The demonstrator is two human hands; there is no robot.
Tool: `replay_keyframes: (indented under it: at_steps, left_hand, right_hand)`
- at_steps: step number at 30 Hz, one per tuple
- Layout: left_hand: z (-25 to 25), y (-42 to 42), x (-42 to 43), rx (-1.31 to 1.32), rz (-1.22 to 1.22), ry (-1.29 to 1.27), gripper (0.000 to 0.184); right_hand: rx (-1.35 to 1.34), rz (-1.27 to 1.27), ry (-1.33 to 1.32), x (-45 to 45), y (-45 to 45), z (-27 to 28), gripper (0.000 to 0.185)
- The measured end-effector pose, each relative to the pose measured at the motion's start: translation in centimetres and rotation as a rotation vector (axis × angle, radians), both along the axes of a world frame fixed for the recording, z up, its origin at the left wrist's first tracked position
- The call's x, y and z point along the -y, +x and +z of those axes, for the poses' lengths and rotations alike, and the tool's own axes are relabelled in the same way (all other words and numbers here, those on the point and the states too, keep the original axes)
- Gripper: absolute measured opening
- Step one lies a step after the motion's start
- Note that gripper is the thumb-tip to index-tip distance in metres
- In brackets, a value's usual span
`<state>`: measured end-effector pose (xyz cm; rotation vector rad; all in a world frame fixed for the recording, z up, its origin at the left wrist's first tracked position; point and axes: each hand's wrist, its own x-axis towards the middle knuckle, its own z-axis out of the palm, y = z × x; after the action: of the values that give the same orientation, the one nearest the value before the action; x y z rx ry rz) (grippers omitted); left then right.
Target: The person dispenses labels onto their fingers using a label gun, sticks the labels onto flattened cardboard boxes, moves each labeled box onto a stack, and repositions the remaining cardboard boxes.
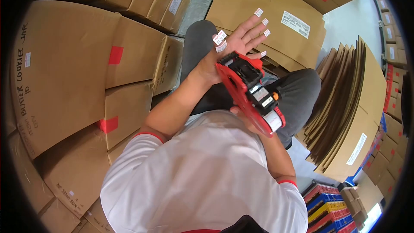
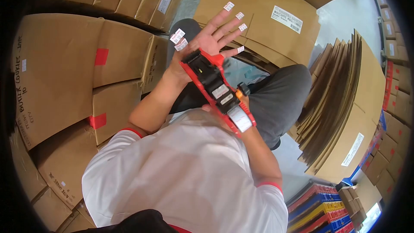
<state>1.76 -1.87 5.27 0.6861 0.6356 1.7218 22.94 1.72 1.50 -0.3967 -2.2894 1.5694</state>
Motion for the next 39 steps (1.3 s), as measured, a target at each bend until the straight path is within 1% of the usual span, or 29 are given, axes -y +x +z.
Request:
replay_keyframes:
  at_steps: [1,2,4,6,7,8,10,11,12,13,14,15,18,19,21,23,26,28,29,31,33,34,36,38,39]
  left_hand:
    - [0.4,-0.1,0.2,-0.022,0.032,-0.046,0.140]
    - [0.7,-0.2,0.3,-0.042,0.061,-0.092,0.142]
    - [0.6,-0.1,0.5,-0.050,0.067,-0.098,0.144]
    - [0.3,0.2,0.5,-0.091,0.087,-0.112,0.145]
    - [0.2,0.4,0.6,-0.114,0.078,-0.103,0.143]
    - [0.3,0.6,0.6,-0.112,0.069,-0.097,0.143]
    - [0.5,0.7,0.7,-0.176,0.001,-0.070,0.142]
    - [0.0,0.6,0.7,-0.200,-0.005,-0.034,0.136]
    - [0.0,0.5,0.9,-0.200,-0.001,-0.034,0.136]
    - [0.0,0.4,1.0,-0.187,0.059,-0.034,0.132]
    - [0.0,0.3,1.1,-0.175,0.121,-0.033,0.129]
    - [0.0,0.1,1.3,-0.175,0.127,-0.035,0.129]
    - [-0.1,-0.5,1.6,-0.141,0.148,-0.020,0.119]
    - [-0.3,-0.4,1.5,-0.147,0.156,-0.003,0.118]
    - [-0.2,-0.1,1.3,-0.150,0.127,0.005,0.118]
    - [0.2,0.1,1.1,-0.159,0.107,0.015,0.119]
    - [1.0,-0.1,1.3,-0.174,0.172,0.006,0.122]
    - [1.4,-1.0,1.7,-0.132,0.242,-0.002,0.125]
    - [1.3,-1.3,1.8,-0.182,0.267,-0.005,0.127]
    - [1.1,-1.4,1.9,-0.183,0.277,-0.005,0.127]
    - [1.2,-1.1,1.6,-0.187,0.275,0.010,0.126]
    - [1.4,-0.7,1.5,-0.161,0.256,0.011,0.127]
    - [1.9,-0.3,1.4,-0.139,0.237,0.015,0.127]
    - [2.5,-0.3,1.4,-0.116,0.306,0.040,0.127]
    - [2.4,-0.9,1.4,-0.098,0.322,0.099,0.123]
  right_hand:
    - [-0.061,0.007,0.043,-0.1,-0.2,0.3,0.056]
    - [-0.083,-0.061,0.061,-0.4,0.1,1.2,0.054]
    - [-0.101,-0.137,0.084,-0.9,0.3,1.8,0.051]
    - [0.177,-0.189,-0.005,-1.5,0.8,1.2,0.044]
    - [0.257,-0.201,-0.315,-2.3,0.2,2.6,0.038]
    - [0.017,-0.198,-0.093,-2.8,-0.6,1.7,0.016]
    - [0.044,-0.179,-0.158,-3.2,-1.0,1.0,0.023]
    - [0.044,-0.177,-0.157,-3.2,-0.9,0.7,0.023]
    - [0.059,-0.156,-0.067,-3.2,-0.7,0.3,0.028]
    - [0.073,-0.132,0.022,-3.1,-0.8,0.7,0.032]
    - [0.072,-0.125,0.023,-2.9,-0.7,1.2,0.032]
    - [0.200,-0.131,-0.051,-2.6,-0.2,2.1,0.035]
    - [0.202,-0.188,-0.097,-1.9,0.0,1.6,0.033]
    - [0.131,-0.210,-0.124,-2.2,-0.3,1.2,0.030]
    - [0.032,-0.245,-0.158,-2.6,-1.0,0.4,0.022]
    - [0.022,-0.242,-0.185,-2.6,-1.6,0.2,0.023]
    - [0.059,-0.200,-0.222,-2.2,-1.4,0.9,0.025]
    - [0.103,-0.161,0.015,-1.6,-0.7,0.7,0.027]
    - [0.123,-0.176,-0.141,-1.4,-0.2,0.3,0.039]
    - [0.150,-0.191,-0.159,-1.2,-0.1,-0.1,0.040]
    - [0.214,-0.177,-0.096,-1.9,-0.7,0.1,0.038]
    - [0.160,-0.198,-0.097,-2.0,-1.2,-0.3,0.032]
    - [0.082,-0.247,-0.220,-1.9,-1.9,-0.4,0.033]
    - [0.104,-0.237,-0.188,-1.4,-1.6,-1.1,0.034]
    - [0.130,-0.216,-0.137,-1.0,-1.1,-1.1,0.035]
